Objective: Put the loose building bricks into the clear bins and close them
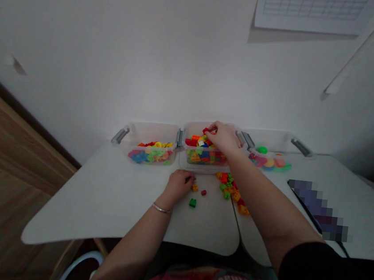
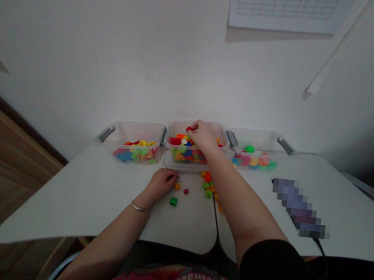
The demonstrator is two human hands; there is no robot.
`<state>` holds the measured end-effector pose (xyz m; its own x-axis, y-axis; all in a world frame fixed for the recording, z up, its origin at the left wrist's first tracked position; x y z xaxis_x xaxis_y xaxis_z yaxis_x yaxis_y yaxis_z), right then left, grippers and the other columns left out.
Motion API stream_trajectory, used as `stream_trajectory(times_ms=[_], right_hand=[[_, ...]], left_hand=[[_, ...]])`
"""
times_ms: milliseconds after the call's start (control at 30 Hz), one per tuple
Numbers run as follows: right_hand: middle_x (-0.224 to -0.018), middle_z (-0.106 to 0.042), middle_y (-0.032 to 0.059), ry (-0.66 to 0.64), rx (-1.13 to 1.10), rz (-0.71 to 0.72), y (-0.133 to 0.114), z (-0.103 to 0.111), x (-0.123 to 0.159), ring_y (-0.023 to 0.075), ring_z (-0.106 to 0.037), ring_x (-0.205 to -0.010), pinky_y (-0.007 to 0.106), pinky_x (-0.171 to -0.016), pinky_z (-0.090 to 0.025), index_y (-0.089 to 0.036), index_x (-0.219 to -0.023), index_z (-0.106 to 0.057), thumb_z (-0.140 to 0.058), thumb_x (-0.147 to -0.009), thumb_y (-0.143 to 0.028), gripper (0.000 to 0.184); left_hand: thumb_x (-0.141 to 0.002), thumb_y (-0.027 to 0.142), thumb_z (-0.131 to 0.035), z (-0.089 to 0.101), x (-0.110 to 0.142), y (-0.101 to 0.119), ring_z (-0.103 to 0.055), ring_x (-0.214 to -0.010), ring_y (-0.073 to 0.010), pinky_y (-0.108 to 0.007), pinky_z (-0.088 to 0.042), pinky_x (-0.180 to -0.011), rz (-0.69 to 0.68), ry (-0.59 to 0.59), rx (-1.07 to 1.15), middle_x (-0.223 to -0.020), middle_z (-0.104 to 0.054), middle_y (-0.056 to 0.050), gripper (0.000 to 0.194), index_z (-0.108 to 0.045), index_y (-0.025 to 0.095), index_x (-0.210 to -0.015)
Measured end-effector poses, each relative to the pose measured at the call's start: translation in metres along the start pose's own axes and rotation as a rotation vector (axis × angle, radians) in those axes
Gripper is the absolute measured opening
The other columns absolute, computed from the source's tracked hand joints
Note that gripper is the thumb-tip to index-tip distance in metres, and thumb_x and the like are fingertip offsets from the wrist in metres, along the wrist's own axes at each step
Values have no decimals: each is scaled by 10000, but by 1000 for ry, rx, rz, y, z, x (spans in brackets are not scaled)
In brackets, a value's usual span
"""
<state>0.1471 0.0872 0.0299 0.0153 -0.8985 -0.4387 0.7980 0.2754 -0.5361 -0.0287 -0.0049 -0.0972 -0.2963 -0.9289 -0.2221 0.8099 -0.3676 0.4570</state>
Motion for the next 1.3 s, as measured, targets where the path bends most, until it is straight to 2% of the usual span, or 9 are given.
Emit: stream_trajectory(times_ms=[300,467,567,633,733,867,933,1133,1300], right_hand=[[-808,-683,55,10,103,76,6,-11,-1,220,-618,-839,363,-795,-483,-213,-805,-681,-664,-750,-259,74],[-944,-674,84,201,-85,176,4,-1,11,221,-599,-914,381,-868,-472,-187,-927,-653,-568,-801,-234,159],[-937,-667,85,325,-218,246,2,7,34,206,-595,-882,357,-830,-484,-187,-917,-625,-502,-837,-232,154],[-920,-669,78,328,-231,295,2,9,55,210,-595,-885,366,-836,-478,-204,-898,-617,-507,-839,-238,130],[-920,-676,65,181,-211,366,7,0,90,219,-598,-913,390,-859,-465,-221,-893,-625,-535,-841,-242,106],[-986,-689,54,-197,-129,424,15,-19,133,220,-596,-983,393,-906,-457,-217,-934,-649,-609,-814,-204,127],[-1018,-690,51,-313,-59,404,17,-25,149,226,-589,-1008,404,-922,-457,-220,-963,-658,-638,-794,-190,173],[-1001,-685,75,-337,118,329,20,-29,169,254,-584,-986,424,-923,-464,-197,-979,-676,-675,-775,-206,204],[-908,-685,58,-359,161,359,26,-35,171,239,-584,-911,387,-857,-476,-206,-894,-685,-651,-801,-205,99]], left_hand=[[-845,197,-546,0,0,1,-635,-936,-202,-323,-458,-899,-23,2,-5,-956,-741,-39,207,-743,216,-906],[-846,202,-549,0,-1,0,-636,-934,-205,-323,-461,-893,-18,-6,-11,-950,-741,-42,207,-745,214,-912],[-848,201,-547,0,-1,1,-636,-935,-207,-323,-457,-893,-15,-7,-11,-957,-741,-42,208,-744,207,-914],[-853,205,-541,1,0,1,-635,-937,-207,-321,-456,-891,-12,-1,-8,-963,-741,-42,212,-743,206,-917],[-854,211,-542,1,0,2,-636,-934,-202,-315,-455,-887,-11,0,-2,-956,-742,-40,209,-743,212,-911],[-853,210,-547,0,-1,1,-637,-925,-206,-321,-455,-881,-34,5,-4,-951,-743,-42,206,-744,212,-916],[-856,208,-546,-1,-1,1,-636,-925,-207,-323,-456,-882,-34,17,-4,-946,-742,-45,206,-745,212,-913],[-851,194,-548,0,-1,2,-636,-937,-204,-323,-453,-902,-27,9,0,-951,-740,-46,204,-745,215,-903],[-852,201,-549,0,-1,1,-634,-944,-206,-326,-454,-905,-10,0,7,-960,-740,-46,201,-743,211,-901]])
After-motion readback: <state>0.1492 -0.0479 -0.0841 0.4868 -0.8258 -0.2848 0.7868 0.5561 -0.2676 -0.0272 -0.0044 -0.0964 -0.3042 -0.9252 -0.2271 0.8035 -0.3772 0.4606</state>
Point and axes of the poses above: each hand's wrist, its own x-axis away from the middle knuckle, its own z-axis out of the back of the hand, y = z × x, the point moved 2 cm from there along -x, towards the middle knuckle
